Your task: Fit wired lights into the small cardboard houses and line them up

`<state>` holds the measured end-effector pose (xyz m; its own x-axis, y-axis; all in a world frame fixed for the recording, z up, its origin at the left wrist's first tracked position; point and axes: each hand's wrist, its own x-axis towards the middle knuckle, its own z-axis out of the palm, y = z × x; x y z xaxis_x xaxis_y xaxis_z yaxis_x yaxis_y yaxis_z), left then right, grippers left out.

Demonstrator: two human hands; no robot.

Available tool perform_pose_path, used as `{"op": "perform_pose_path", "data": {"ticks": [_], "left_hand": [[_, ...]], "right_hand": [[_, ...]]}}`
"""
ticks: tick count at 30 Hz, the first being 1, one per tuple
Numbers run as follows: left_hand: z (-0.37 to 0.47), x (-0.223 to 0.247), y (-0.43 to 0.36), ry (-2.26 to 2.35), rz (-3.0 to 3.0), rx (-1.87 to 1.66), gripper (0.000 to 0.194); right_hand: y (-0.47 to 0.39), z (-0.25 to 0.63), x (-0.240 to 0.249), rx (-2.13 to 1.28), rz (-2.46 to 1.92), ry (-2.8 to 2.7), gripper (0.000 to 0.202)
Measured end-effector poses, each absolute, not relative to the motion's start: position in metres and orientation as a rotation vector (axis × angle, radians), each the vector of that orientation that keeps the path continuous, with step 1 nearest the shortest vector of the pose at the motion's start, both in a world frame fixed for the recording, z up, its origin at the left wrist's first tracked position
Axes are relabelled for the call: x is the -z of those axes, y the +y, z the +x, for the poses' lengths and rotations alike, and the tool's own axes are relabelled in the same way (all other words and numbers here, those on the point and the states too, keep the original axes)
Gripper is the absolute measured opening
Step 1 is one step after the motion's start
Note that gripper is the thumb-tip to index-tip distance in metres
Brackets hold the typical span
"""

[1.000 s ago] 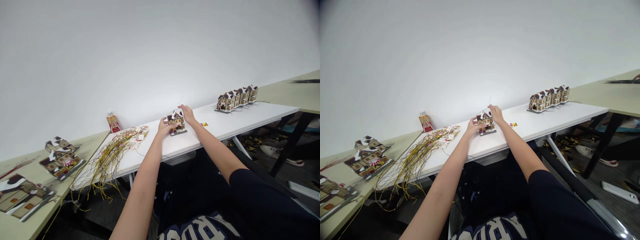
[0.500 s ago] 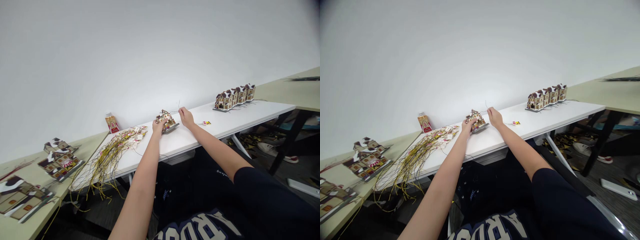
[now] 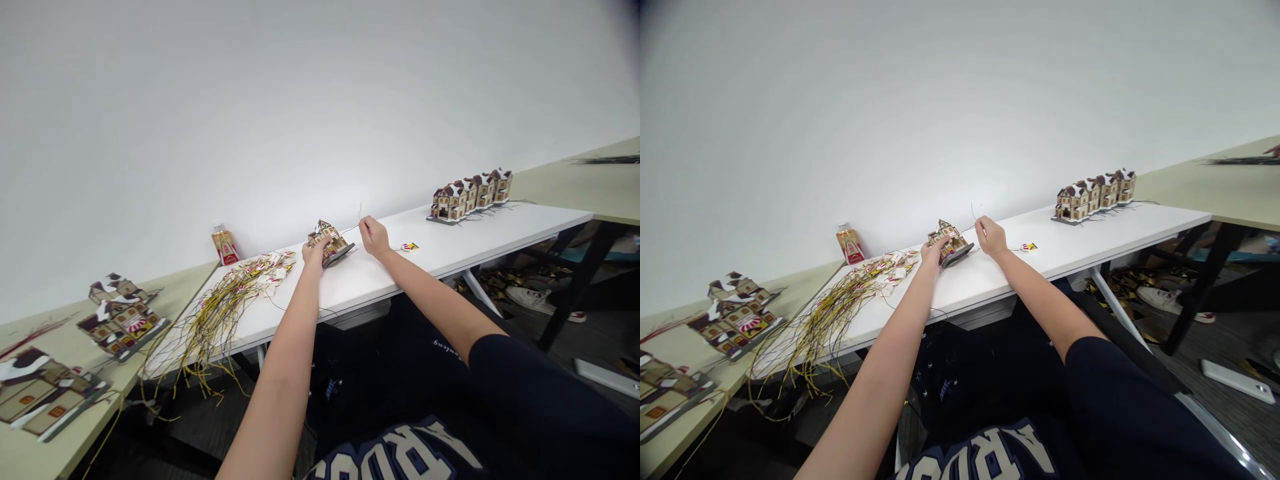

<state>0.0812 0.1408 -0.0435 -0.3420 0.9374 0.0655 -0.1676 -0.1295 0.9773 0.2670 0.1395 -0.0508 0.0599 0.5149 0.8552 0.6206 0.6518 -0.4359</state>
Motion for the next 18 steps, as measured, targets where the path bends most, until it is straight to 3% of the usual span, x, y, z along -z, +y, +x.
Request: {"op": "perform_pose_path", "data": {"ticks": [18], "left_hand": [[0.0853, 0.0392, 0.1359, 1.208, 0.875, -1.675, 0.057]], "right_hand": [[0.145, 0.2573, 0.0559, 0.073, -0.889, -1.979, 0.03]]}}
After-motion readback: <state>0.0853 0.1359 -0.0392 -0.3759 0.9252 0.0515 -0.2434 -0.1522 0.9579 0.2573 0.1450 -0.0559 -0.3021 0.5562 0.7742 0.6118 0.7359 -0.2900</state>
